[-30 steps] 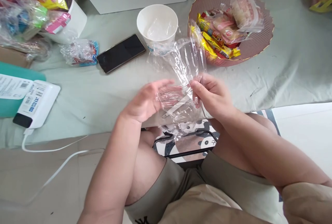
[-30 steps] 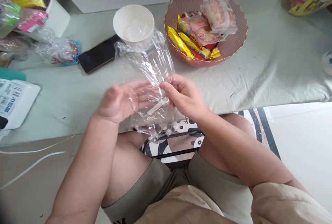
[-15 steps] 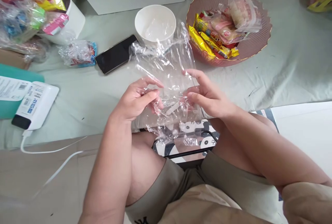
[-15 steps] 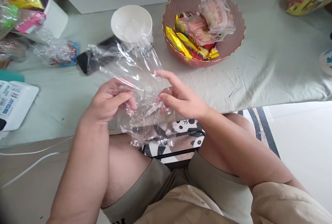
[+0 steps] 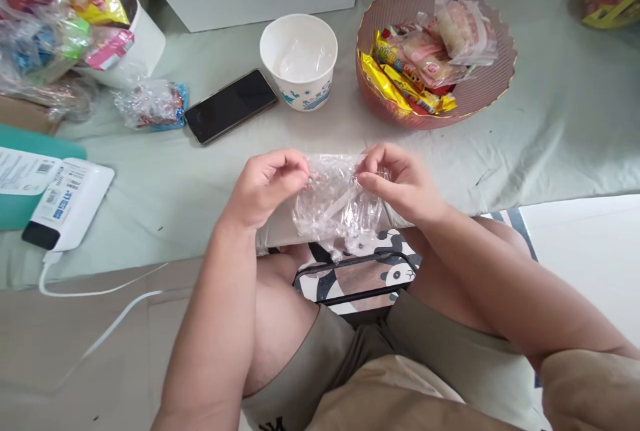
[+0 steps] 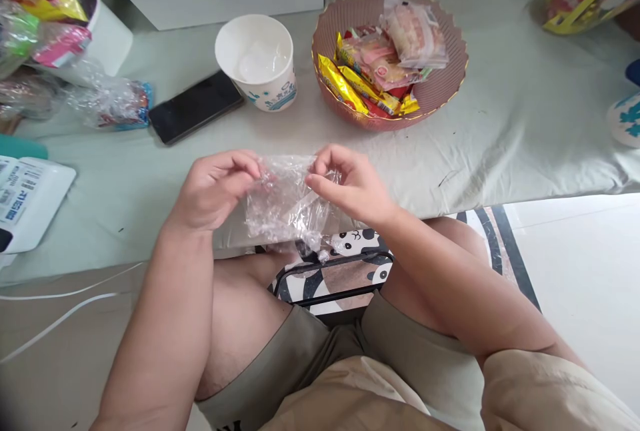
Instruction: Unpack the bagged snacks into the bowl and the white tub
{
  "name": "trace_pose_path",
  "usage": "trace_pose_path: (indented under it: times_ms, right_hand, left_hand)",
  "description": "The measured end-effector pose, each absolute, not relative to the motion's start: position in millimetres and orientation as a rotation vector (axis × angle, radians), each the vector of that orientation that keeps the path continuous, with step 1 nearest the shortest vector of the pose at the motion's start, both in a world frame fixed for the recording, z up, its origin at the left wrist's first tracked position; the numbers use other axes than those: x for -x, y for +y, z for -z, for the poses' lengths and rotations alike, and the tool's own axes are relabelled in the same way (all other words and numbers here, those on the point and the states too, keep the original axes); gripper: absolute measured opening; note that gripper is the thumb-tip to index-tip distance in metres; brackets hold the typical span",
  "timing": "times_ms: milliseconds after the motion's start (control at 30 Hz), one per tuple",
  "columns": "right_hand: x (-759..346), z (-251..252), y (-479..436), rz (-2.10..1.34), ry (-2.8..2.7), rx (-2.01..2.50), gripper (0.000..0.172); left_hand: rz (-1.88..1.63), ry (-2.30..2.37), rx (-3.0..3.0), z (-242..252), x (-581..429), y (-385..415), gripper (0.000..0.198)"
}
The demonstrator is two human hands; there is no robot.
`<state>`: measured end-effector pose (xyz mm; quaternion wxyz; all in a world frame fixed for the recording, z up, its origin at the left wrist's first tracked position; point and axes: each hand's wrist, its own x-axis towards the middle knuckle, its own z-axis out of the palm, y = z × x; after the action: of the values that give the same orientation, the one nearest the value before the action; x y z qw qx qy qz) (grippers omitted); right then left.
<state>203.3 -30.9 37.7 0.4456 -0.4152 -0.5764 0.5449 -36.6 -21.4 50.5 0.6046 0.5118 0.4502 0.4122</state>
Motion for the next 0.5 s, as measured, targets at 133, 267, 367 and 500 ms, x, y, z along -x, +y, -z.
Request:
trace_pose_path:
  times_ms: [133,267,367,500]
  right_hand:
    - [-198.3,-35.0,-33.7,-1.371,-1.311,1.085,0.061]
    - [-196.6,-37.0,-34.2,-1.610,-1.246,1.061,0.038]
    - [-195.0,-42.7,-34.5,-1.585,-1.200,1.075,0.025]
    - [-195.8,-47.8,-34.7,-1.593,-1.235,1.169,0.023]
  left_hand:
    - [-1.162,1.004,-1.110,-52.1,29.6,-22.6,0.037]
    - [-1.258,0.949,-0.918,-58.5,28.9,-21.8,0.065]
    - [-0.944,0.989,-0.934,-57.1,30.4,-21.4,0.048]
    - [-0.731,1.112,-1.002,-51.1,31.5,-22.0,0.028]
